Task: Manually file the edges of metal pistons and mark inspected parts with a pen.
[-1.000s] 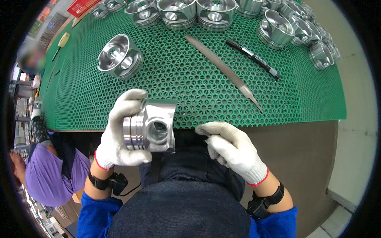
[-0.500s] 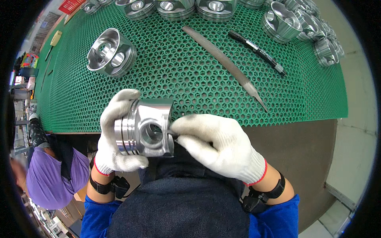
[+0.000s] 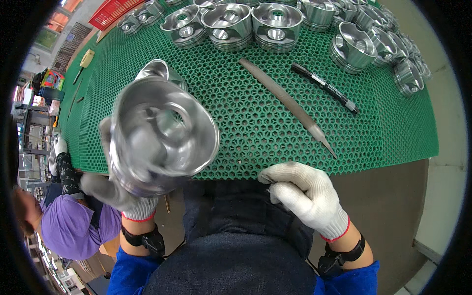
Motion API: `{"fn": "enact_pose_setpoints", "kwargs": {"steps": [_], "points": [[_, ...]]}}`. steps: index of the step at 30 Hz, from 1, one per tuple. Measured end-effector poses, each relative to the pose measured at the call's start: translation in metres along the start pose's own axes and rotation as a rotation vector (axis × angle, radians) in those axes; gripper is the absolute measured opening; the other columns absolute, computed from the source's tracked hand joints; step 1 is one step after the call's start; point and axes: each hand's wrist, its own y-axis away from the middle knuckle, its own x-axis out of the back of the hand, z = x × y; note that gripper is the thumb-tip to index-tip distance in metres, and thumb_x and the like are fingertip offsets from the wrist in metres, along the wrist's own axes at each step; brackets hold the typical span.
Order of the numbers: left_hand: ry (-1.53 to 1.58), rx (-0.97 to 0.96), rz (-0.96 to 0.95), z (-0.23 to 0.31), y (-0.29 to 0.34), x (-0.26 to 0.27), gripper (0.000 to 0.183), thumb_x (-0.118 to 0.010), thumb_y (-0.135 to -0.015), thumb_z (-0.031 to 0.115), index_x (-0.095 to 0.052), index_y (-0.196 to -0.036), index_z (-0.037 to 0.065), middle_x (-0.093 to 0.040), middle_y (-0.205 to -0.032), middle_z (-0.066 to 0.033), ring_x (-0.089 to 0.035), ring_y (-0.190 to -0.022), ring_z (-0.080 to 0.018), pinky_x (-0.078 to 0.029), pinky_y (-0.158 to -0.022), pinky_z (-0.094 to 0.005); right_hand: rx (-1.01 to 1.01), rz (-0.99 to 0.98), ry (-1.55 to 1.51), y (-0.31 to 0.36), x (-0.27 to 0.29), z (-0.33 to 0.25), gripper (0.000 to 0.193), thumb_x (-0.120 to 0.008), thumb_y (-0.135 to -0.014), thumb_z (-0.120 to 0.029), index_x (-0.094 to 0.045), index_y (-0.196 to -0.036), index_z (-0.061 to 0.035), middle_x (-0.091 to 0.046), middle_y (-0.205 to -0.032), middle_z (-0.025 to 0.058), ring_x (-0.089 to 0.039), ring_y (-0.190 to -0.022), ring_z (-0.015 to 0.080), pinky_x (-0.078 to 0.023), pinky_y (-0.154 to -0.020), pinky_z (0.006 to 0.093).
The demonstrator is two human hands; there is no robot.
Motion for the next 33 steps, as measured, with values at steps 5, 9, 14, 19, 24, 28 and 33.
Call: {"fn": "enact_pose_setpoints", "kwargs": {"steps": [5, 9, 14, 19, 24, 28, 33], "points": [[-0.531, 0.237, -0.414, -0.005, -0.003, 0.027, 0.104, -0.09, -0.062, 0.042, -0.033, -0.14, 0.003, -0.043, -0.138, -0.0207, -0.045, -0.129, -0.033, -0.037, -0.107, -0.0459, -0.35, -0.023, -0.366, -0.005, 0.0, 0.002, 0.03, -0.057, -0.09, -0.018, -0.063, -0.113, 0.0, -0.066, -0.084, 0.007, -0.053, -0.06, 0.0056, -0.041, -0.05, 0.0197], [-0.85, -0.044, -0.7, -0.007, -0.002, 0.028, 0.09, -0.092, -0.059, 0.04, -0.05, -0.13, 0.005, -0.04, -0.137, -0.0245, -0.044, -0.127, -0.0391, -0.039, -0.105, -0.0502, -0.417, -0.053, -0.326, -0.019, -0.007, -0.007, 0.034, -0.056, -0.093, -0.023, -0.059, -0.119, -0.0017, -0.067, -0.088, 0.0062, -0.051, -0.06, 0.0051, -0.041, -0.05, 0.019], [-0.835, -0.025, -0.698, -0.01, -0.004, 0.033, 0.091, -0.093, -0.057, 0.04, -0.05, -0.129, 0.005, -0.04, -0.137, -0.0243, -0.045, -0.126, -0.0382, -0.039, -0.104, -0.0496, -0.418, -0.117, -0.297, -0.028, -0.011, -0.014, 0.031, -0.054, -0.094, -0.018, -0.059, -0.119, 0.0003, -0.068, -0.095, 0.0074, -0.057, -0.068, 0.0074, -0.048, -0.056, 0.0234], [-0.814, -0.006, -0.649, -0.014, -0.007, 0.028, 0.096, -0.092, -0.058, 0.04, -0.046, -0.132, 0.001, -0.042, -0.135, -0.025, -0.046, -0.125, -0.0379, -0.039, -0.104, -0.0487, 0.315, -0.116, 0.238, -0.019, -0.01, 0.006, 0.026, -0.064, -0.085, -0.01, -0.066, -0.11, -0.0032, -0.069, -0.092, 0.0126, -0.068, -0.083, 0.024, -0.055, -0.073, 0.0334], [-0.825, 0.178, -0.543, -0.015, -0.008, 0.023, 0.105, -0.089, -0.063, 0.043, -0.035, -0.14, -0.003, -0.042, -0.137, -0.0201, -0.046, -0.127, -0.0309, -0.037, -0.107, -0.0416, 0.658, -0.146, 0.589, -0.023, -0.006, 0.01, 0.03, -0.067, -0.074, -0.013, -0.064, -0.104, -0.0122, -0.061, -0.074, 0.0051, -0.063, -0.064, 0.0258, -0.051, -0.054, 0.0368], [-0.767, 0.289, -0.439, -0.015, -0.012, 0.014, 0.102, -0.088, -0.066, 0.037, -0.032, -0.142, -0.002, -0.045, -0.134, -0.0153, -0.047, -0.124, -0.0248, -0.038, -0.106, -0.0378, 0.576, -0.401, 1.012, -0.017, -0.005, -0.01, 0.027, -0.063, -0.078, -0.017, -0.064, -0.105, -0.0124, -0.062, -0.074, 0.0044, -0.063, -0.064, 0.0234, -0.052, -0.054, 0.0342], [-0.574, 0.348, -0.251, -0.012, -0.012, 0.012, 0.102, -0.087, -0.066, 0.035, -0.029, -0.144, 0.0, -0.046, -0.132, -0.015, -0.047, -0.124, -0.0257, -0.037, -0.106, -0.0386, 0.624, -0.011, 0.8, -0.009, 0.0, 0.014, 0.024, -0.065, -0.082, -0.016, -0.068, -0.105, -0.0162, -0.064, -0.077, 0.0029, -0.066, -0.066, 0.0218, -0.054, -0.056, 0.0345]]}}
